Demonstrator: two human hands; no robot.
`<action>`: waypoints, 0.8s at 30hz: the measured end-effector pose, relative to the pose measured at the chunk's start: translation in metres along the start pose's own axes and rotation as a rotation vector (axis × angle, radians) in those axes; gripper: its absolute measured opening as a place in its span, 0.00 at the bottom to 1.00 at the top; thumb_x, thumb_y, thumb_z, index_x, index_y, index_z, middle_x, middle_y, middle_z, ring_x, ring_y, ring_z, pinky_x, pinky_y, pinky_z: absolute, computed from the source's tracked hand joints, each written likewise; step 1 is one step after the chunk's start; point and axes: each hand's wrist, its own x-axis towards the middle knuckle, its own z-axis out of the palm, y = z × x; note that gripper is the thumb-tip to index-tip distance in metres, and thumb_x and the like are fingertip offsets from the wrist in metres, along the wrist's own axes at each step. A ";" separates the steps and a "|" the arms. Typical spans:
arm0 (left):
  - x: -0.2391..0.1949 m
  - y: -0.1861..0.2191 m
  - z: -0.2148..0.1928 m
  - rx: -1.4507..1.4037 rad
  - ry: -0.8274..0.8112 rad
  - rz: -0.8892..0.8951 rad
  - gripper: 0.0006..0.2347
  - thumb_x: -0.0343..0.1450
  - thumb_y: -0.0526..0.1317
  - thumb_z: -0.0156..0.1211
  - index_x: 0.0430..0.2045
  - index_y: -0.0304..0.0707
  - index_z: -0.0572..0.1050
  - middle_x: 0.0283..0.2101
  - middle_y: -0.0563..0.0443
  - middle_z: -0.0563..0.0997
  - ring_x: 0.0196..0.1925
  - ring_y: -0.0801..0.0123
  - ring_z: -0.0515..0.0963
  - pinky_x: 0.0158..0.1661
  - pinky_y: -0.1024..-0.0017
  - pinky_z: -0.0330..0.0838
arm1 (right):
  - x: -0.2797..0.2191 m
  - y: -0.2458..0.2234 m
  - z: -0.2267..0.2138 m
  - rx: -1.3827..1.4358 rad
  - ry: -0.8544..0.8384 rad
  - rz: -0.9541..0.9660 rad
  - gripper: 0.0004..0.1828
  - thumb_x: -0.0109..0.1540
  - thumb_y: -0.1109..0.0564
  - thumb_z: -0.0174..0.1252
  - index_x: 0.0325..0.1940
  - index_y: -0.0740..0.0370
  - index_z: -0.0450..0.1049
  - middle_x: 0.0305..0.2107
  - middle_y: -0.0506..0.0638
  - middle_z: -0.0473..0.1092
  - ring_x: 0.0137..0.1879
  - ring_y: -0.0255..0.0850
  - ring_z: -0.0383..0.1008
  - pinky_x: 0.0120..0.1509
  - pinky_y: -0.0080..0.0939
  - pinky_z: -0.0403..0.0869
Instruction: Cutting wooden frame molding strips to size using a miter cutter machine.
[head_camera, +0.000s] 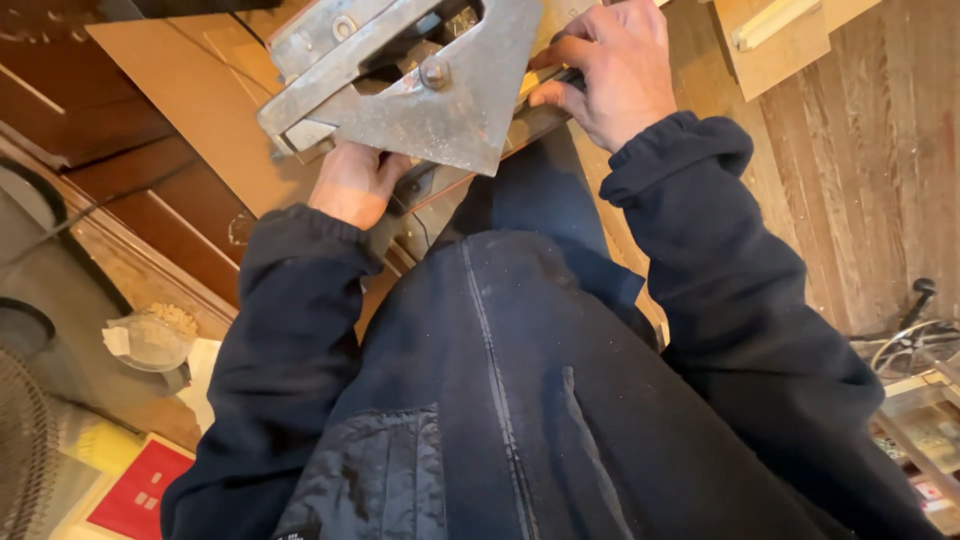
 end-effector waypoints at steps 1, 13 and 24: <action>0.002 0.000 0.000 0.003 0.000 0.004 0.11 0.73 0.39 0.62 0.46 0.34 0.79 0.46 0.32 0.82 0.51 0.38 0.79 0.48 0.54 0.73 | 0.000 0.002 0.000 -0.002 0.005 0.001 0.16 0.60 0.43 0.73 0.48 0.48 0.84 0.45 0.42 0.70 0.62 0.49 0.65 0.71 0.54 0.60; 0.001 -0.001 0.002 0.010 0.022 0.012 0.12 0.72 0.38 0.64 0.48 0.34 0.78 0.48 0.31 0.80 0.52 0.38 0.78 0.50 0.54 0.72 | -0.002 0.000 -0.001 0.019 -0.029 0.020 0.16 0.61 0.42 0.72 0.48 0.48 0.84 0.44 0.42 0.71 0.62 0.48 0.65 0.70 0.54 0.61; 0.001 0.016 -0.004 0.033 -0.003 -0.064 0.11 0.72 0.41 0.62 0.44 0.34 0.82 0.48 0.30 0.79 0.48 0.37 0.78 0.47 0.53 0.71 | -0.004 0.008 0.006 -0.027 -0.058 0.014 0.16 0.61 0.45 0.74 0.45 0.54 0.81 0.45 0.44 0.71 0.62 0.50 0.65 0.72 0.54 0.60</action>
